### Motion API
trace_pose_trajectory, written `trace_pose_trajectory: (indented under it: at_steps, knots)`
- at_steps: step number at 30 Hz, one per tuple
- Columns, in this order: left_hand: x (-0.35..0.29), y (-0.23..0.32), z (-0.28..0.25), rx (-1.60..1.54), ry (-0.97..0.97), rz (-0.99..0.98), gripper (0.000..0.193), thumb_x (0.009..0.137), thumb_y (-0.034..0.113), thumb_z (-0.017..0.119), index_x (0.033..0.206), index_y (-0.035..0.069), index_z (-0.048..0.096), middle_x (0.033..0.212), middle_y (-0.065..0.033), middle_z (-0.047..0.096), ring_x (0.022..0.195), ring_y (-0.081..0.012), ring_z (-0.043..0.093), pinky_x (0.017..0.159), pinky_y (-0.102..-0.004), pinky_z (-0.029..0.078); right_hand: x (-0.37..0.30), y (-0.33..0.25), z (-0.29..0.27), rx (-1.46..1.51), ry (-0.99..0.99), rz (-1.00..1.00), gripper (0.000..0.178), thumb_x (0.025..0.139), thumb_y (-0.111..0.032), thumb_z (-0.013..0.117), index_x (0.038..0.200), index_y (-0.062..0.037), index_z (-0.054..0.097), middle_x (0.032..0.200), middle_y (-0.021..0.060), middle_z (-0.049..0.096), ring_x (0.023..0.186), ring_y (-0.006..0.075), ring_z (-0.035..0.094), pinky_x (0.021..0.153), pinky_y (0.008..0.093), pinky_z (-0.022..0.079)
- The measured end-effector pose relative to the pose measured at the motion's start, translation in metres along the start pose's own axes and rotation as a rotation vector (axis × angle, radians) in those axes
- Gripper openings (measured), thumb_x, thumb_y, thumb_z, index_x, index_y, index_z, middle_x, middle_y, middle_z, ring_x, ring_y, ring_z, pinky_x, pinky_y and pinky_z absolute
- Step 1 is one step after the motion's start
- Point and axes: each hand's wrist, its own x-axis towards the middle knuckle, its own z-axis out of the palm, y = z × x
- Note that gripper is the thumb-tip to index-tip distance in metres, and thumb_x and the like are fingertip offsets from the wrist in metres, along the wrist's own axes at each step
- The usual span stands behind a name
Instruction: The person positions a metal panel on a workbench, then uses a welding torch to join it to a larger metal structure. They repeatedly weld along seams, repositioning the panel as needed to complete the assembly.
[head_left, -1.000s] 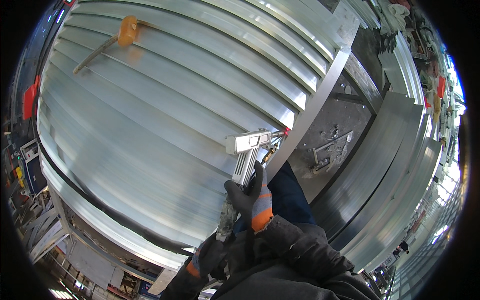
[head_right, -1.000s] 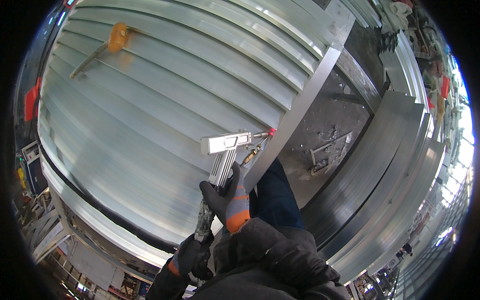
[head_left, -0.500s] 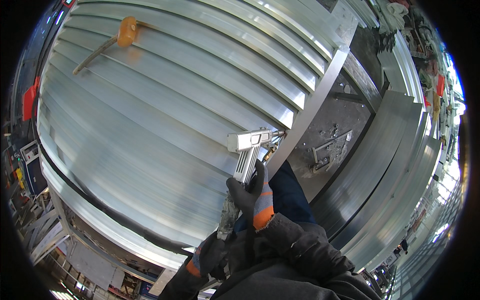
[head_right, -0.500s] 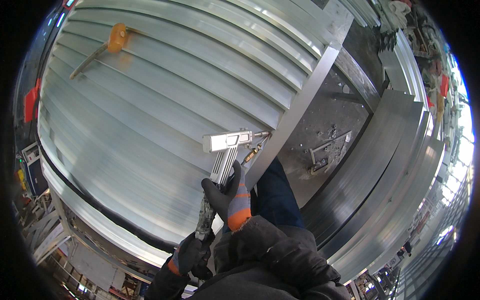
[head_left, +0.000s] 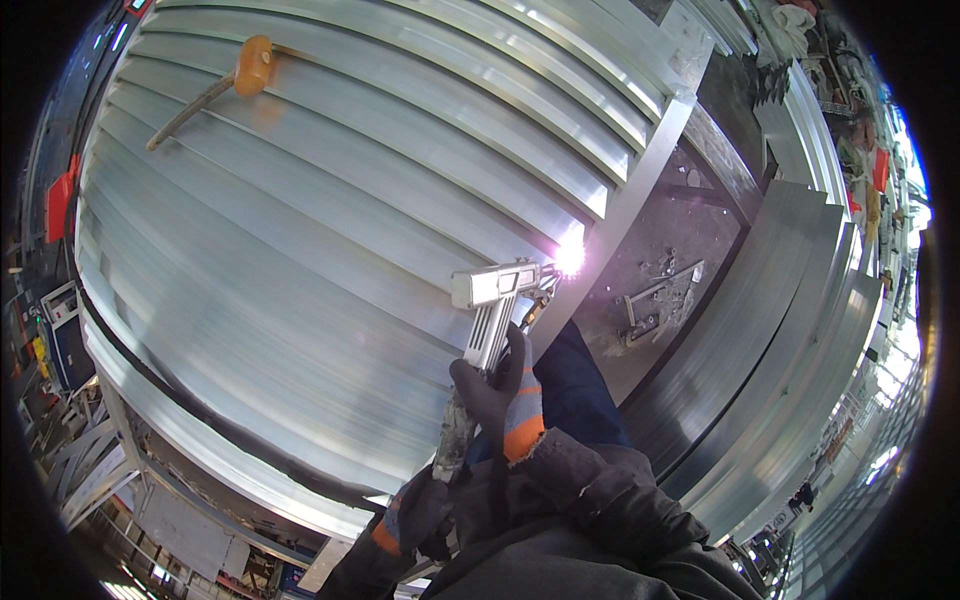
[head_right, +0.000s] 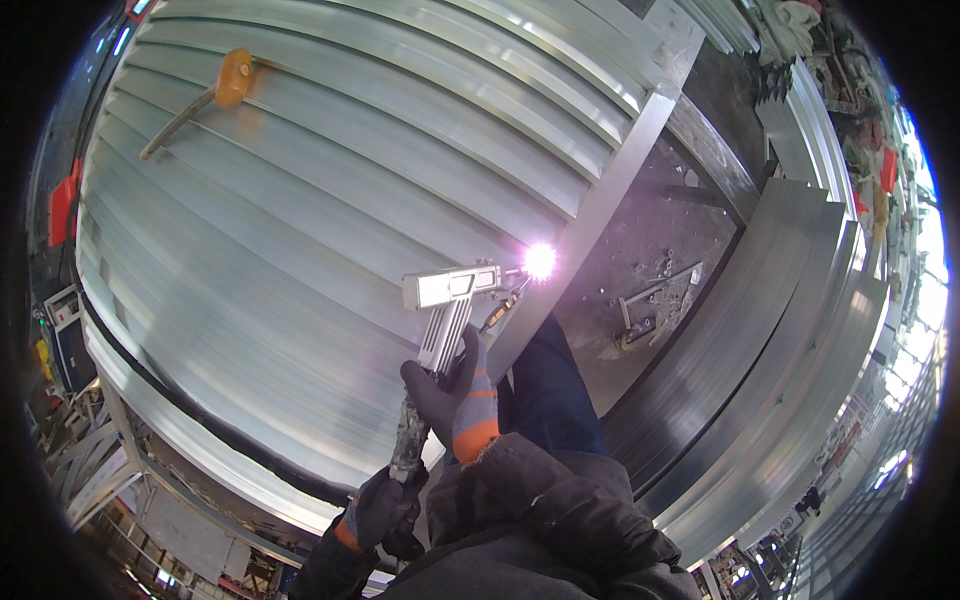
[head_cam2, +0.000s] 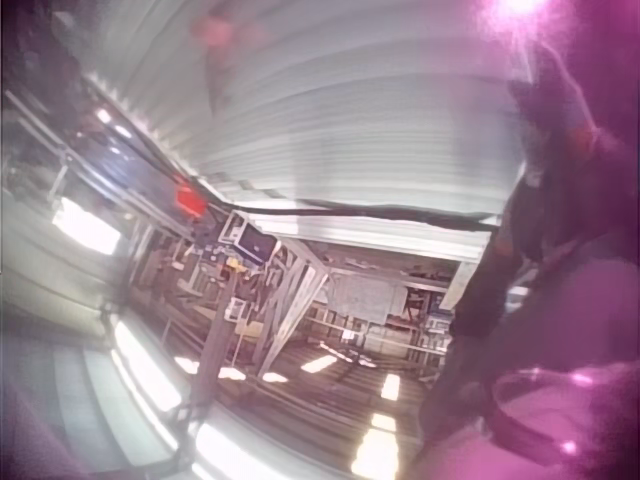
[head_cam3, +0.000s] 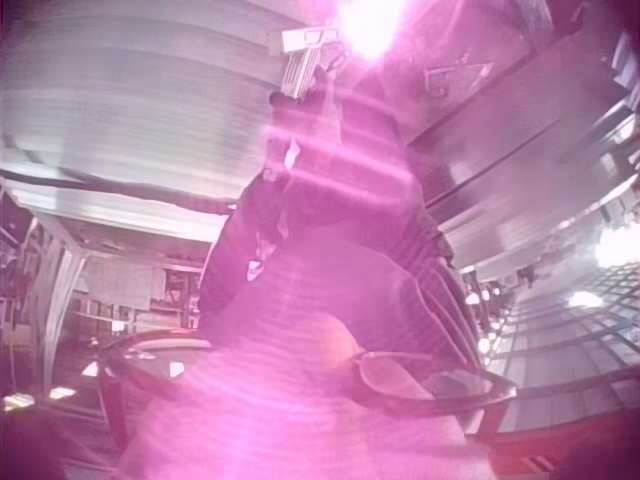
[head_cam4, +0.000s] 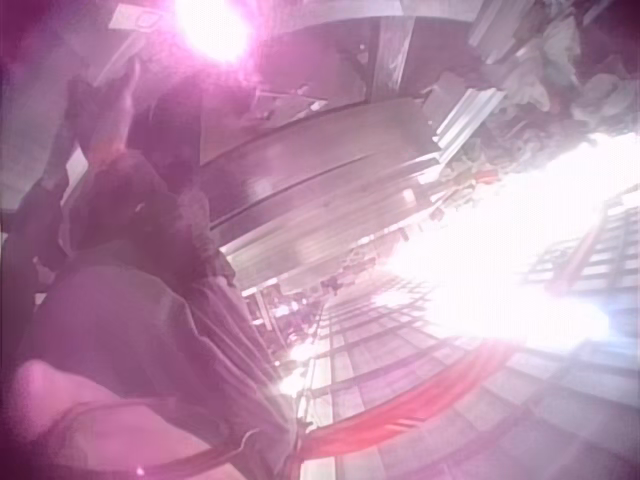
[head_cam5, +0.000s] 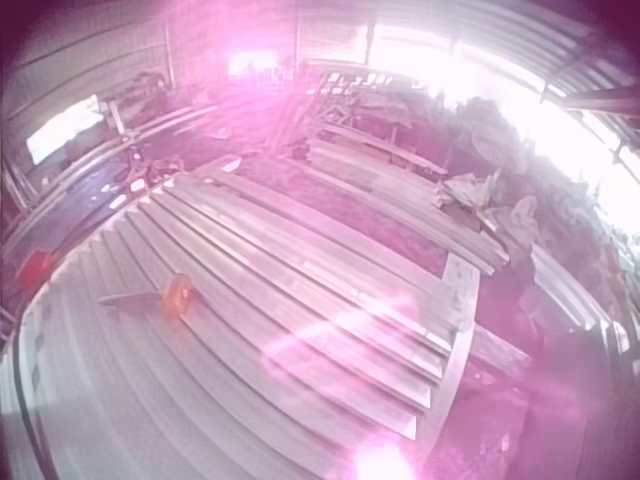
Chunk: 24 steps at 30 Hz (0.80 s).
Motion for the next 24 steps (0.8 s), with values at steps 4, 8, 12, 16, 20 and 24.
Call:
trace_pose_trajectory:
  at_steps: [4,8,12,16,20,24]
  knots:
    - [-0.003,0.001,0.004,-0.151,0.023,0.031,0.041,0.092,0.01,0.058,0.131,0.002,0.054,0.08,-0.0021,0.064,0.067,-0.0098,0.058,0.06,-0.0288,0.05,-0.002,0.004,-0.001,-0.018,-0.009,-0.008,0.074,0.083,-0.007,0.071,0.142,-0.0001,0.025,0.097,0.0123,0.06,0.075,0.0151,0.063,0.063,0.0304,0.054]
    - [-0.005,0.007,0.006,-0.186,0.025,-0.036,0.038,0.093,0.013,0.057,0.13,0.003,0.055,0.078,-0.0009,0.062,0.065,-0.0078,0.056,0.057,-0.0257,0.047,-0.004,0.01,0.002,-0.008,0.018,-0.047,0.071,0.084,-0.008,0.069,0.144,-0.0055,0.031,0.085,0.0074,0.061,0.06,0.0117,0.057,0.049,0.028,0.046]
    - [-0.008,0.006,0.006,-0.283,-0.001,-0.025,0.04,0.094,0.015,0.058,0.132,0.005,0.054,0.076,0.0004,0.06,0.064,-0.0071,0.055,0.055,-0.0237,0.043,-0.006,0.013,0.003,-0.062,0.029,-0.059,0.073,0.083,-0.008,0.07,0.144,-0.0035,0.029,0.09,0.0093,0.061,0.066,0.0131,0.059,0.055,0.0296,0.05]
    - [-0.01,-0.001,0.003,-0.303,-0.024,0.005,0.042,0.093,0.016,0.059,0.133,0.005,0.052,0.078,0.0001,0.06,0.066,-0.0078,0.055,0.055,-0.0245,0.044,-0.009,0.017,0.003,-0.044,0.013,-0.03,0.078,0.083,-0.009,0.073,0.144,-0.0002,0.025,0.099,0.0126,0.06,0.078,0.0158,0.063,0.066,0.0317,0.055]
    - [-0.013,-0.005,0.003,-0.22,0.027,-0.048,0.033,0.097,0.023,0.059,0.124,0.004,0.057,0.079,-0.0003,0.059,0.066,-0.0097,0.057,0.057,-0.0269,0.046,-0.011,0.021,0.002,-0.04,-0.024,-0.01,0.078,0.083,-0.01,0.073,0.144,-0.001,0.025,0.099,0.0125,0.061,0.078,0.016,0.063,0.066,0.0317,0.055]
    - [-0.017,-0.005,0.004,-0.245,0.055,-0.045,0.027,0.098,0.021,0.058,0.118,0.004,0.06,0.079,-0.001,0.059,0.065,-0.0101,0.058,0.057,-0.0283,0.046,-0.015,0.025,0.003,-0.025,-0.022,-0.029,0.078,0.084,-0.01,0.073,0.144,-0.0012,0.025,0.097,0.0119,0.061,0.078,0.0155,0.062,0.065,0.0314,0.055]
